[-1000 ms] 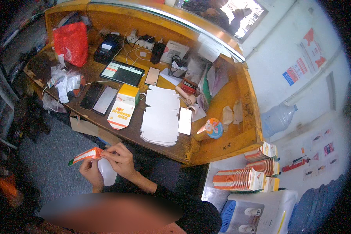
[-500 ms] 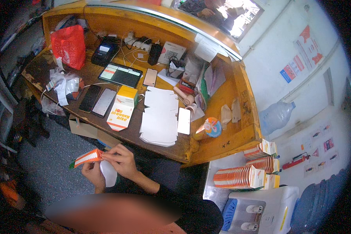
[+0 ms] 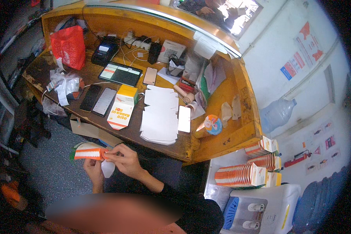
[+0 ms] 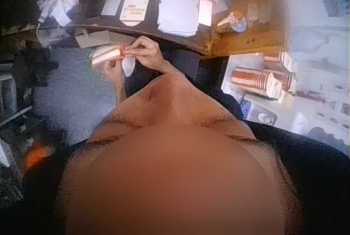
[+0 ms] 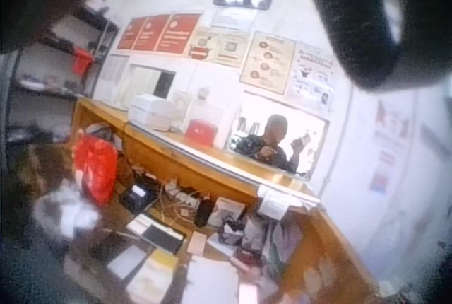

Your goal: The person folds flat paperboard blanks into small rectangular boxes at a cluttered counter. They repeatedly fold flaps, tuck edges, and close the boxes, handling each unit one at a time. The finished boxes are placed on the counter as they are completed.

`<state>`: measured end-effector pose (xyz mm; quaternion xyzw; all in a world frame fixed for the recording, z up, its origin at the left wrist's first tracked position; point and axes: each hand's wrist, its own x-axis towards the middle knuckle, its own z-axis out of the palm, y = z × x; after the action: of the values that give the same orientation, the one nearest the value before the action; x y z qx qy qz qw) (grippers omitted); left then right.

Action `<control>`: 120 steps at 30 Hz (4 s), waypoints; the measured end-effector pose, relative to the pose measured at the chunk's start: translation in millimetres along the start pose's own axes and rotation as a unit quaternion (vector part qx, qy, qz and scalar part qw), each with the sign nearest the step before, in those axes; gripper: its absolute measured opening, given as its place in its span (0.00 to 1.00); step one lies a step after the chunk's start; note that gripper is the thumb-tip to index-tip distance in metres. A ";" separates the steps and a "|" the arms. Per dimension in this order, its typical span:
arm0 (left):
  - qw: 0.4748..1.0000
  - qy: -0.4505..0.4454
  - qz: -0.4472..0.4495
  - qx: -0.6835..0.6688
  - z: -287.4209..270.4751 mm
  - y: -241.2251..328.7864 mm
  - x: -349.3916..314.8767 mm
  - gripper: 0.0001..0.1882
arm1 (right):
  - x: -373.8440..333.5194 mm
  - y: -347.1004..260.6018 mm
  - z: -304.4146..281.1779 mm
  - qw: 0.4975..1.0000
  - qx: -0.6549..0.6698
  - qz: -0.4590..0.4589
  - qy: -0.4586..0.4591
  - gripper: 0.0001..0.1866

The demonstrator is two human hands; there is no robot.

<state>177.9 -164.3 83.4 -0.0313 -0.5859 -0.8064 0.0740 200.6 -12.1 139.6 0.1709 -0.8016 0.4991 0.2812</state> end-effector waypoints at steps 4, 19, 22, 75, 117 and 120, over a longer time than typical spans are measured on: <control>1.000 -0.007 -0.010 -0.018 0.5 1.3 2.0 0.06 | 0.9 -3.6 -2.7 1.000 -0.016 0.018 0.003 0.16; 0.999 0.025 -0.017 -0.042 26.1 5.4 2.1 0.07 | 5.1 -11.8 -2.7 0.975 0.143 0.165 0.043 0.08; 0.997 0.006 -0.036 -0.064 28.3 1.6 4.2 0.09 | 3.8 -11.7 3.2 0.986 0.059 0.112 0.105 0.09; 0.983 -0.010 -0.031 -0.182 62.8 12.9 12.3 0.08 | 20.8 -3.4 -20.8 0.991 -0.018 0.031 0.129 0.09; 0.614 -0.503 0.255 0.552 -7.1 15.8 8.0 0.10 | -22.9 57.5 -65.7 0.875 -0.026 0.428 -0.227 0.16; 0.622 -0.503 0.167 0.576 -11.5 2.7 0.6 0.17 | -48.5 69.3 -31.0 0.882 -0.066 0.433 -0.173 0.12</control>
<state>178.1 -176.1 82.5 -0.4808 -0.8610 -0.1355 -0.0959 208.9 46.1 71.2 -0.1287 -0.8629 0.4793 -0.0954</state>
